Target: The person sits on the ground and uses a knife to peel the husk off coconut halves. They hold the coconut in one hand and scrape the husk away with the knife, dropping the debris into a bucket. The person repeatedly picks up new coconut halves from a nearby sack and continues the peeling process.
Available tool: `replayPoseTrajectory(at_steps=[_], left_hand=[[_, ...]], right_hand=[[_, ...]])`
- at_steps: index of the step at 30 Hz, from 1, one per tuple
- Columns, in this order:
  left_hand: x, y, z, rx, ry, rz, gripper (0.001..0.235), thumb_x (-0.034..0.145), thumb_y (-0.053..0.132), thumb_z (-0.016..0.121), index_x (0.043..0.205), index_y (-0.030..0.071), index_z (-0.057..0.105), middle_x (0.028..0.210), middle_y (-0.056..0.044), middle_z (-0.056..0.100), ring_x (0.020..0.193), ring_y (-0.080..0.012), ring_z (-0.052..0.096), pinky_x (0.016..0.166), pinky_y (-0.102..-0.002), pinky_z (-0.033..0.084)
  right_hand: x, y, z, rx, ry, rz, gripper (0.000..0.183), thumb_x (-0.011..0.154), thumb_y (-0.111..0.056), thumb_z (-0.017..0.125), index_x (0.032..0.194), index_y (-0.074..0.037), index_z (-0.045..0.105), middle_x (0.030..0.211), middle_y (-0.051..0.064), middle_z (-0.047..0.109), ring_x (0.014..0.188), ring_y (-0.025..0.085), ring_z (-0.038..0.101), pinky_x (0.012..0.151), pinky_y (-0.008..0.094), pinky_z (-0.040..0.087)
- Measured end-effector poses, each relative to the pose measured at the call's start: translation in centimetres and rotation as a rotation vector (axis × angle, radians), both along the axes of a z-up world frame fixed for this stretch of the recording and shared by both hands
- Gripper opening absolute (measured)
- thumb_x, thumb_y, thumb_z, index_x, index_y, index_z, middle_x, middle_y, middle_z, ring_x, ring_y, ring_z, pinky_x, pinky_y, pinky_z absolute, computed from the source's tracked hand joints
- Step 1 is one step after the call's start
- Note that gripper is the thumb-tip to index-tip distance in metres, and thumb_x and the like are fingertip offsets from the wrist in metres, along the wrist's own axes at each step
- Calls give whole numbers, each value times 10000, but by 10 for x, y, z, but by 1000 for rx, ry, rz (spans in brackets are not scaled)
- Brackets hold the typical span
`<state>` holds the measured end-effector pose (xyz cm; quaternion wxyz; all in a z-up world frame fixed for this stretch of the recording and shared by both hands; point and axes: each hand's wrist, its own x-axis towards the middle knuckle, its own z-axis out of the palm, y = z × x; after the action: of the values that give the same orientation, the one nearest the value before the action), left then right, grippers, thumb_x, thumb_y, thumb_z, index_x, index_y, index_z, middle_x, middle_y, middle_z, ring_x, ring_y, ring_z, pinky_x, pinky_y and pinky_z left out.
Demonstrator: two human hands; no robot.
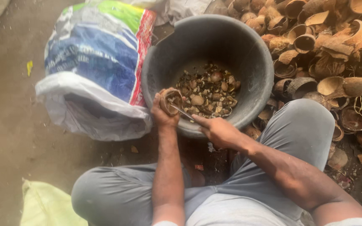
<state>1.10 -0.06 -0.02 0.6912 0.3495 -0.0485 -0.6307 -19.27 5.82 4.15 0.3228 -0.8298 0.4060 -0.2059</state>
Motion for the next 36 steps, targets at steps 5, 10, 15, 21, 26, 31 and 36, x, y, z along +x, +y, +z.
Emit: replayPoseTrajectory(at_steps=[5,10,15,21,26,31,36], left_hand=[[-4,7,-15,-242,-90,-185,419,930,307,648,1227,15,603,1119,-192,687,972,-311,733,803,-483,677],[-15,12,-17,-176,-154,-85,346,906,271,643,1157,33,645,1046,-166,711,902,-286,750,775,-442,682],[-28,8,-19,-72,-44,60,320,938,305,597,1149,66,620,999,-135,697,854,-278,728,721,-455,667],[-26,6,-10,116,-161,139,354,935,372,534,1134,86,598,1037,-127,683,945,-277,700,733,-480,657],[-16,-2,-13,75,-79,107,369,911,366,571,1153,90,611,1072,-139,668,990,-279,690,756,-483,667],[-27,3,-23,61,-59,88,356,870,352,592,1127,107,630,1027,-124,681,938,-280,703,731,-477,661],[-31,0,-39,-18,-11,156,318,954,300,563,1100,24,627,980,-144,686,882,-291,711,728,-462,651]], right_hand=[[-2,0,28,331,505,10,683,928,-54,470,1582,-221,361,977,202,699,925,376,710,781,498,557],[13,3,29,409,513,-34,667,960,-31,411,1597,-206,314,992,212,681,899,366,717,757,486,569],[22,4,-1,510,174,-150,517,1030,-151,436,1547,-159,436,982,195,709,860,354,697,724,494,545],[26,-6,-24,680,-32,-182,547,1050,-274,508,1584,-241,396,1244,136,696,880,246,691,793,423,559],[16,-15,-32,293,-95,-90,588,1047,-242,559,1612,-225,396,1098,133,740,750,197,668,688,360,572],[24,-9,4,861,-4,-231,584,1028,-242,544,1590,-280,388,816,82,706,542,135,583,520,306,543],[31,-2,27,1082,-239,-334,591,1040,-223,506,1607,-271,349,649,43,507,481,134,534,441,312,509]])
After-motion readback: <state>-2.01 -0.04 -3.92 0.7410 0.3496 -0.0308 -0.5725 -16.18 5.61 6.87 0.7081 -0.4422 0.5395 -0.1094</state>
